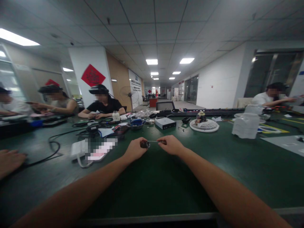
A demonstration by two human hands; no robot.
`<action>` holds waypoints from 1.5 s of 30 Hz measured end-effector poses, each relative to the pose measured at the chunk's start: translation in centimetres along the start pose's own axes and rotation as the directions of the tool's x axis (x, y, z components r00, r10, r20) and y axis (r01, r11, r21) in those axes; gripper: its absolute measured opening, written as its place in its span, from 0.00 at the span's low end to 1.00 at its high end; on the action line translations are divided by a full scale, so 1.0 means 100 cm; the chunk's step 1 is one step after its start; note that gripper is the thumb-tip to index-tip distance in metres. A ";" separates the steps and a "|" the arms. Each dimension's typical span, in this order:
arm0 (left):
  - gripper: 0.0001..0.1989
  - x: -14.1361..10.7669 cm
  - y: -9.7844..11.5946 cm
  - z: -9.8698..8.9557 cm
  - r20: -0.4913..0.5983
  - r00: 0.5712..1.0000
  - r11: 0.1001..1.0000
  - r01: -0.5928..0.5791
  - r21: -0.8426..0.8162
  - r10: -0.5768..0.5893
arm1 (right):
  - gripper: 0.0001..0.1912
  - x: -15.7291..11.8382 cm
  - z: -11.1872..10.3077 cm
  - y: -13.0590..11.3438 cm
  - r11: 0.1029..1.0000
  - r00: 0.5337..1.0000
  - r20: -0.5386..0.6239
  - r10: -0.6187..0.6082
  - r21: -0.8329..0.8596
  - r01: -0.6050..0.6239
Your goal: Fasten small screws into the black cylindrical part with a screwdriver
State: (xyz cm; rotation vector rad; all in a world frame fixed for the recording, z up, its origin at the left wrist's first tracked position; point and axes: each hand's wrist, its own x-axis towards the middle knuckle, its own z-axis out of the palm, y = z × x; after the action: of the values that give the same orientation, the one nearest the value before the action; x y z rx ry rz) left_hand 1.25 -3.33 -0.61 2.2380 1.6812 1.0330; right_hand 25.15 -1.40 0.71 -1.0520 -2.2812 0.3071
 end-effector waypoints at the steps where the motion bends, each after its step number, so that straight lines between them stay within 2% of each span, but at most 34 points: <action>1: 0.13 0.000 0.001 0.000 -0.009 1.000 1.000 -0.001 0.003 0.002 | 0.17 0.000 -0.001 -0.001 1.000 0.999 -0.031 0.008 -0.001 -0.008; 4: 0.13 -0.001 0.002 0.001 -0.023 1.000 1.000 0.003 -0.011 -0.004 | 0.16 -0.001 -0.004 -0.003 1.000 0.996 -0.080 0.026 -0.011 -0.027; 9: 0.13 -0.002 0.001 0.000 0.009 1.000 0.998 -0.024 -0.051 0.025 | 0.16 -0.005 -0.007 -0.008 1.000 1.000 0.004 0.006 0.003 -0.006; 15: 0.12 -0.004 0.003 0.001 -0.021 0.999 0.999 -0.031 -0.030 0.030 | 0.15 -0.003 -0.004 -0.011 0.993 0.997 -0.021 0.068 -0.096 -0.069; 18: 0.12 -0.005 0.004 0.000 -0.004 0.999 0.999 -0.040 -0.036 0.040 | 0.15 -0.003 -0.004 -0.011 0.999 0.999 0.030 0.029 -0.024 -0.028; 21: 0.13 -0.005 0.005 -0.001 0.004 0.999 0.997 -0.054 -0.061 0.054 | 0.16 -0.002 -0.005 -0.011 0.999 0.999 -0.019 0.039 0.036 -0.038; 24: 0.13 -0.006 0.006 -0.001 -0.009 0.998 0.995 -0.067 -0.067 0.066 | 0.15 -0.001 -0.006 -0.011 0.995 0.993 -0.064 0.099 -0.014 -0.100; 26: 0.12 -0.007 0.007 -0.001 -0.005 0.997 0.995 -0.075 -0.063 0.075 | 0.14 -0.001 -0.007 -0.012 0.994 0.994 -0.026 0.102 -0.026 -0.103; 29: 0.13 -0.008 0.007 -0.001 0.012 0.996 0.994 -0.088 -0.063 0.088 | 0.15 0.000 -0.008 -0.011 0.995 0.995 0.037 0.092 0.042 -0.093; 31: 0.13 -0.008 0.008 -0.001 0.011 0.995 0.993 -0.097 -0.066 0.098 | 0.16 0.000 -0.008 -0.010 0.993 0.994 0.012 0.109 0.044 -0.109; 34: 0.12 -0.008 0.008 -0.001 0.001 0.995 0.994 -0.098 -0.051 0.099 | 0.15 0.000 -0.008 -0.010 0.989 0.989 -0.045 0.138 -0.039 -0.140; 36: 0.12 -0.008 0.008 -0.001 0.007 0.996 0.995 -0.090 -0.034 0.090 | 0.14 0.000 -0.008 -0.009 0.990 0.991 -0.018 0.131 -0.051 -0.132; 40: 0.14 -0.008 0.009 -0.002 0.037 0.995 0.995 -0.089 -0.042 0.091 | 0.16 0.000 -0.009 -0.008 0.991 0.991 0.063 0.115 0.054 -0.119; 43: 0.13 -0.009 0.010 -0.003 0.042 0.994 0.994 -0.103 -0.044 0.105 | 0.17 0.000 -0.010 -0.008 0.989 0.989 -0.015 0.145 -0.004 -0.145; 45: 0.13 -0.009 0.011 -0.003 0.047 0.993 0.994 -0.104 -0.035 0.105 | 0.16 0.000 -0.010 -0.009 0.987 0.989 -0.011 0.150 -0.051 -0.150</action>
State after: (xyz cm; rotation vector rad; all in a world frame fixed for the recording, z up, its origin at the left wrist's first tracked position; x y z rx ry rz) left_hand 1.81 -4.62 -0.25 2.3332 1.5318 1.0110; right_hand 25.17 -2.07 1.87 -1.2528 -2.2186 0.3060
